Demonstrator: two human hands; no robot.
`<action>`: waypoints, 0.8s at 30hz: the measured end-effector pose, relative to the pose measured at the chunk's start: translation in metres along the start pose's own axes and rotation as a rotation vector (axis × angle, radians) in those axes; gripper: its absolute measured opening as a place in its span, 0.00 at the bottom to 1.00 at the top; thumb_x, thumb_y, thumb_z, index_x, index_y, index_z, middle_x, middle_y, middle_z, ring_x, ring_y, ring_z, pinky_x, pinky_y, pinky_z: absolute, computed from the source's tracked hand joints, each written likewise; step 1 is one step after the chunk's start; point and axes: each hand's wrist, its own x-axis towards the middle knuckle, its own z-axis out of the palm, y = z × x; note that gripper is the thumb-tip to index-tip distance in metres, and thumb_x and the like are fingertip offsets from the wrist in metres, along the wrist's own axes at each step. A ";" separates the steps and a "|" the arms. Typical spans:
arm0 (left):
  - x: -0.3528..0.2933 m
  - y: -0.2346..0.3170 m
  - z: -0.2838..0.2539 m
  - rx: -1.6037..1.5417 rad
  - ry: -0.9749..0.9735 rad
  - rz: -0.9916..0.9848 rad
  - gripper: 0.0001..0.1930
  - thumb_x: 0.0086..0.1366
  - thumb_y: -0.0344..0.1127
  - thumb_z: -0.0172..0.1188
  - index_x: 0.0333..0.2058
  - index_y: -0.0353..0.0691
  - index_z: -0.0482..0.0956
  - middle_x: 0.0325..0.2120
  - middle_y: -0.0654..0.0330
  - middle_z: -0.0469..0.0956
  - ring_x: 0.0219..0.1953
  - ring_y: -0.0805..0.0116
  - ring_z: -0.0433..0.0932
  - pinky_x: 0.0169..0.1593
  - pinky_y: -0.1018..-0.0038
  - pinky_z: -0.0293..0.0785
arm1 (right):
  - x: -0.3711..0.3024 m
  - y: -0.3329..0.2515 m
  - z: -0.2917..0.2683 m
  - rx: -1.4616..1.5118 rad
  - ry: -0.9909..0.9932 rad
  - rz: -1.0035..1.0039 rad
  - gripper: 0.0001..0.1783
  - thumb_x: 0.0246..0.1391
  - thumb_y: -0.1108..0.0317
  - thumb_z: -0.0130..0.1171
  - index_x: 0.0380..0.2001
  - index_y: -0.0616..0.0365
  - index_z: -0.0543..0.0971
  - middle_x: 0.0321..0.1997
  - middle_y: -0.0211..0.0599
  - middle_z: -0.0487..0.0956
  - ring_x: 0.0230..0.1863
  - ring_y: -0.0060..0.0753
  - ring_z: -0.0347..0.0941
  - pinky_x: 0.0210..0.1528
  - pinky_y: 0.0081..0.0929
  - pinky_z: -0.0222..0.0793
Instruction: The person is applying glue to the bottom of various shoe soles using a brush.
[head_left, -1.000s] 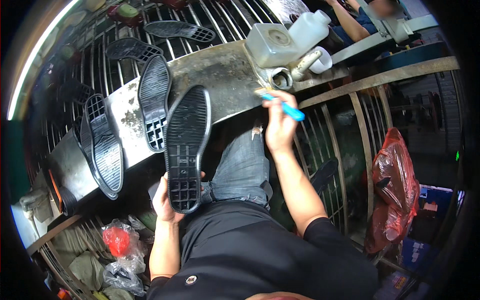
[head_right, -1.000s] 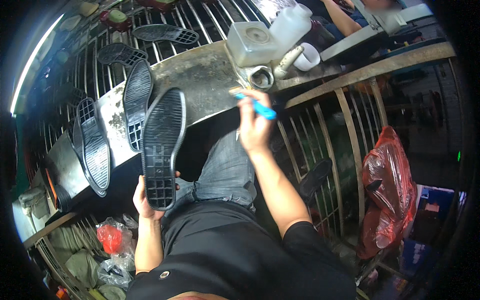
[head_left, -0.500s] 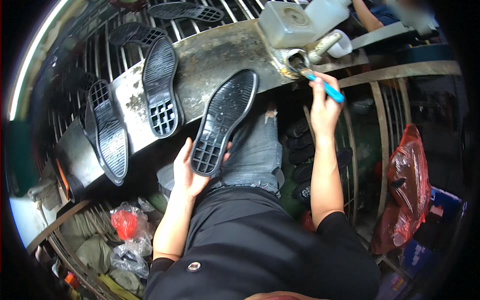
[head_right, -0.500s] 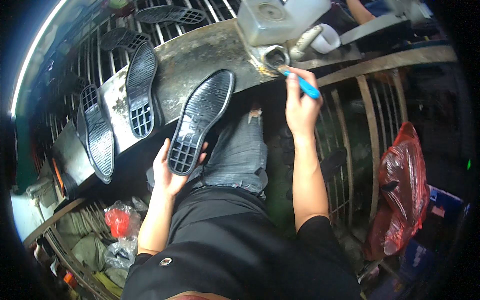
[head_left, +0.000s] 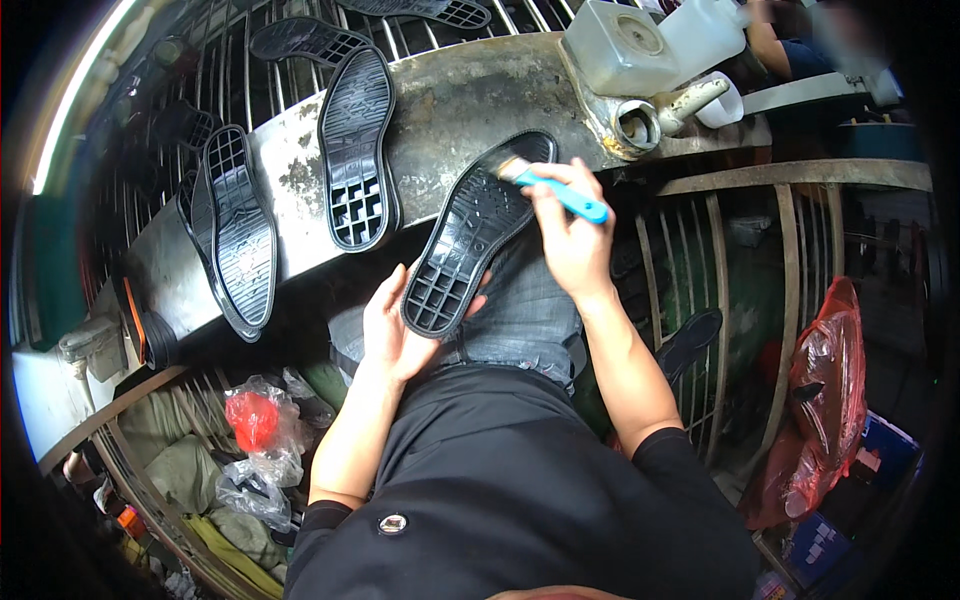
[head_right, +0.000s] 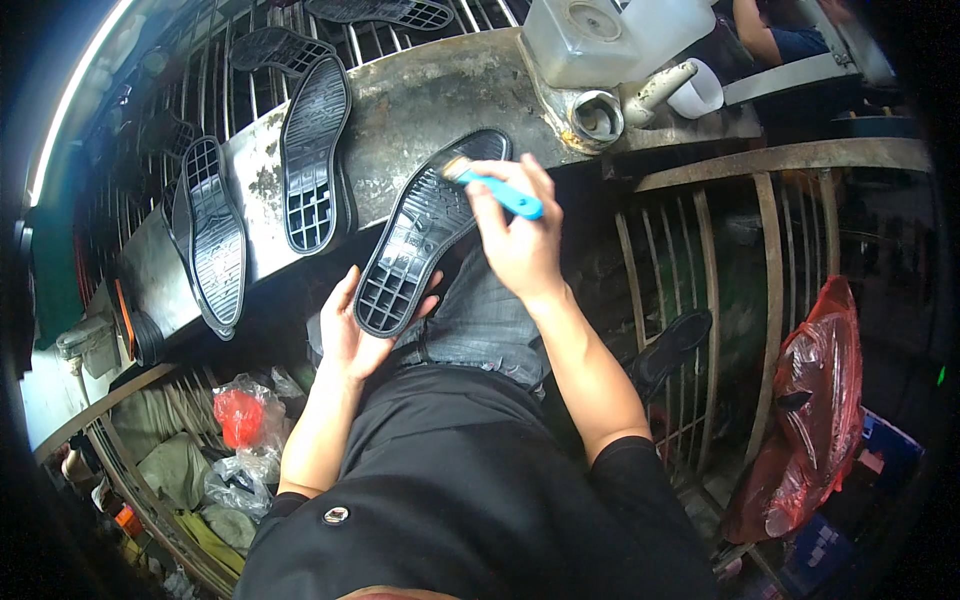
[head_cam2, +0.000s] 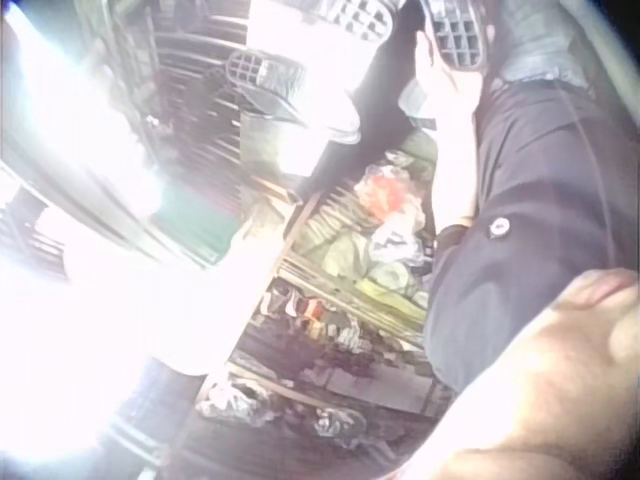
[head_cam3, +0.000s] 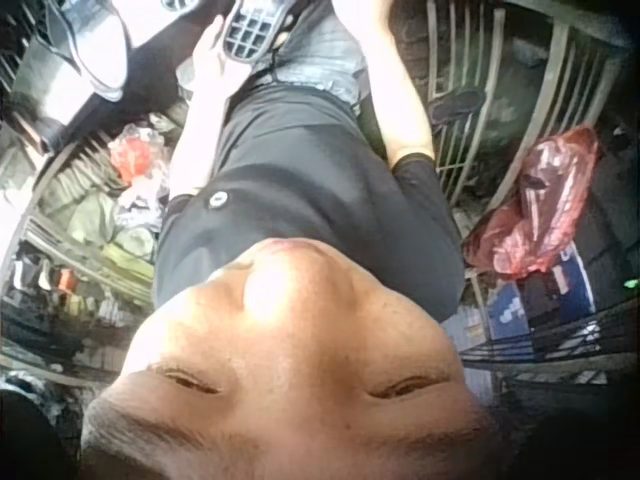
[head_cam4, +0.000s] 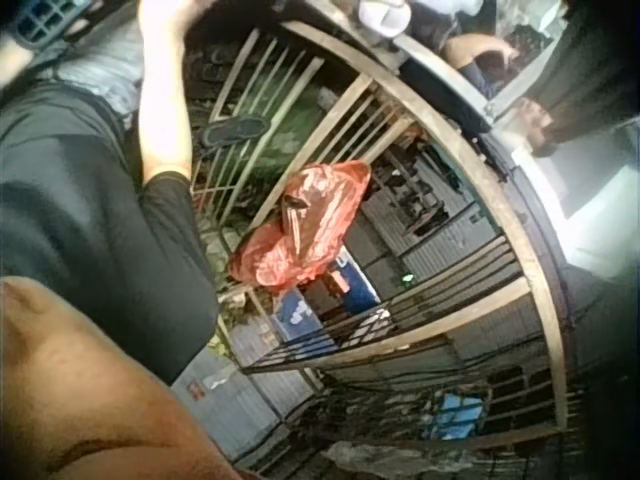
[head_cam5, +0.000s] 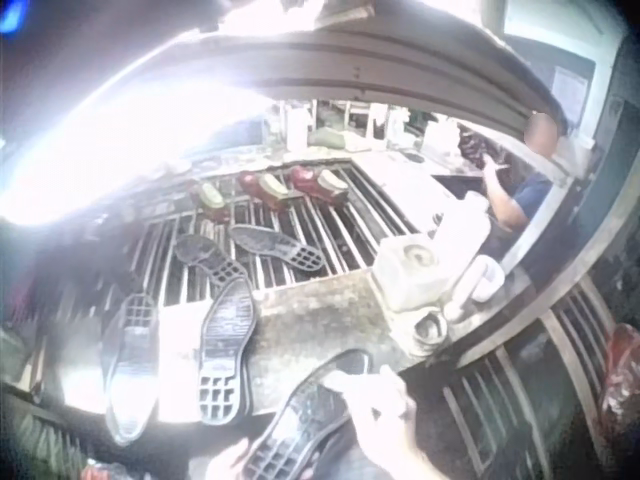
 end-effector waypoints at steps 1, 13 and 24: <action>0.001 0.000 -0.002 0.001 -0.011 -0.001 0.32 0.84 0.49 0.42 0.77 0.35 0.61 0.74 0.35 0.65 0.76 0.29 0.63 0.78 0.37 0.62 | 0.003 -0.007 0.001 -0.018 -0.058 -0.084 0.09 0.72 0.70 0.63 0.49 0.62 0.85 0.41 0.39 0.90 0.45 0.35 0.88 0.69 0.41 0.72; -0.006 -0.008 0.027 0.549 -0.184 0.096 0.42 0.74 0.49 0.61 0.76 0.27 0.60 0.72 0.44 0.71 0.71 0.50 0.75 0.77 0.55 0.67 | -0.007 -0.001 -0.053 -0.194 0.006 -0.064 0.04 0.64 0.74 0.68 0.37 0.60 0.82 0.36 0.42 0.84 0.39 0.50 0.82 0.48 0.44 0.76; 0.005 0.001 0.006 0.291 0.009 0.161 0.35 0.85 0.58 0.42 0.79 0.41 0.59 0.76 0.50 0.67 0.75 0.50 0.69 0.76 0.43 0.67 | 0.020 0.036 -0.078 -0.171 0.394 0.177 0.10 0.75 0.67 0.62 0.46 0.64 0.83 0.41 0.41 0.88 0.43 0.35 0.86 0.50 0.34 0.79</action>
